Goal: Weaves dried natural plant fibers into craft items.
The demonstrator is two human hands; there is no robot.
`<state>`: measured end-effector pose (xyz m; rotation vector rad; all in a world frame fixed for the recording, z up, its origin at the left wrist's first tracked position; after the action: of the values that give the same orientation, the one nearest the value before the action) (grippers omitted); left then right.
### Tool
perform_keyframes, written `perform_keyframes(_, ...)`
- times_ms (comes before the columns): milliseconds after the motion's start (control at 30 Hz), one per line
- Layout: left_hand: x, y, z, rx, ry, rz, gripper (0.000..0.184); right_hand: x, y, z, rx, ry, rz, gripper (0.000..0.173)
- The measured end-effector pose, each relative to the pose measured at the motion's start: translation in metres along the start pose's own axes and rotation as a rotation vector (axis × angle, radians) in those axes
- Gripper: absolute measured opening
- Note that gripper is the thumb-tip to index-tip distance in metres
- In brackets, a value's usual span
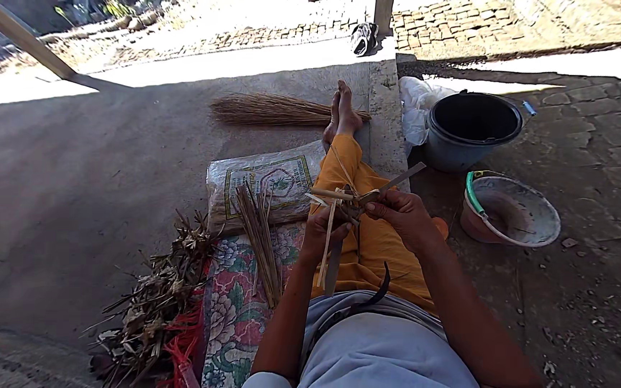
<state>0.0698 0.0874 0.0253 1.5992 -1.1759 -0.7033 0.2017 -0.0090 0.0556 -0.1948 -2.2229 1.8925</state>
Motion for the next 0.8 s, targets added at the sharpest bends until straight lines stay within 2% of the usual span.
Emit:
perform_keyframes(133,-0.001,0.0,0.0,0.003,-0.002,-0.001,0.018,0.015,0.009,-0.002,0.074,-0.185,0.12,0.004)
perform_keyframes(200,0.0,0.001,-0.001,0.006,0.006,0.002,0.017,0.02,0.011,-0.002,0.093,-0.212,0.219,0.004)
perform_keyframes(300,0.0,0.002,0.0,0.006,0.057,0.005,0.015,0.023,0.015,-0.003,0.091,-0.171,0.331,0.012)
perform_keyframes(367,-0.001,-0.001,0.001,-0.004,0.053,0.085,0.014,0.027,0.013,-0.004,0.055,-0.156,0.346,0.009)
perform_keyframes(433,-0.004,-0.007,0.004,-0.02,0.033,0.255,0.015,0.03,0.008,-0.004,0.025,-0.161,0.344,0.008)
perform_keyframes(500,-0.004,-0.013,0.005,-0.028,-0.022,0.499,0.026,0.029,0.006,-0.004,0.009,-0.152,0.374,0.015)
perform_keyframes(567,0.0,-0.013,0.005,-0.031,-0.074,0.705,0.033,0.022,0.012,-0.006,0.051,-0.141,0.445,0.024)
perform_keyframes(633,-0.001,-0.012,0.005,-0.003,-0.051,0.852,0.034,0.012,0.023,-0.008,0.15,-0.155,0.556,0.027)
perform_keyframes(667,-0.003,-0.011,0.006,0.011,-0.012,0.886,0.033,0.005,0.028,-0.009,0.199,-0.145,0.609,0.028)
perform_keyframes(733,-0.004,-0.013,0.006,0.061,-0.039,0.888,0.036,-0.01,0.029,-0.007,0.244,-0.056,0.715,0.032)
perform_keyframes(800,-0.004,-0.012,0.006,0.112,-0.061,0.81,0.037,-0.019,0.011,-0.003,0.173,0.081,0.785,0.041)
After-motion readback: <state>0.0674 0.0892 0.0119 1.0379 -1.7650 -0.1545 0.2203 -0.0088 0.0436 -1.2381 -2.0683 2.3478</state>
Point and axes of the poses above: each hand's wrist, its own z-axis away from the middle knuckle, its own x-axis out of the palm, y = z × x, the point moved 10 cm from there along -z, towards the middle knuckle, and after that the axes turned 14 degrees about -y, right-handed, at the moved point
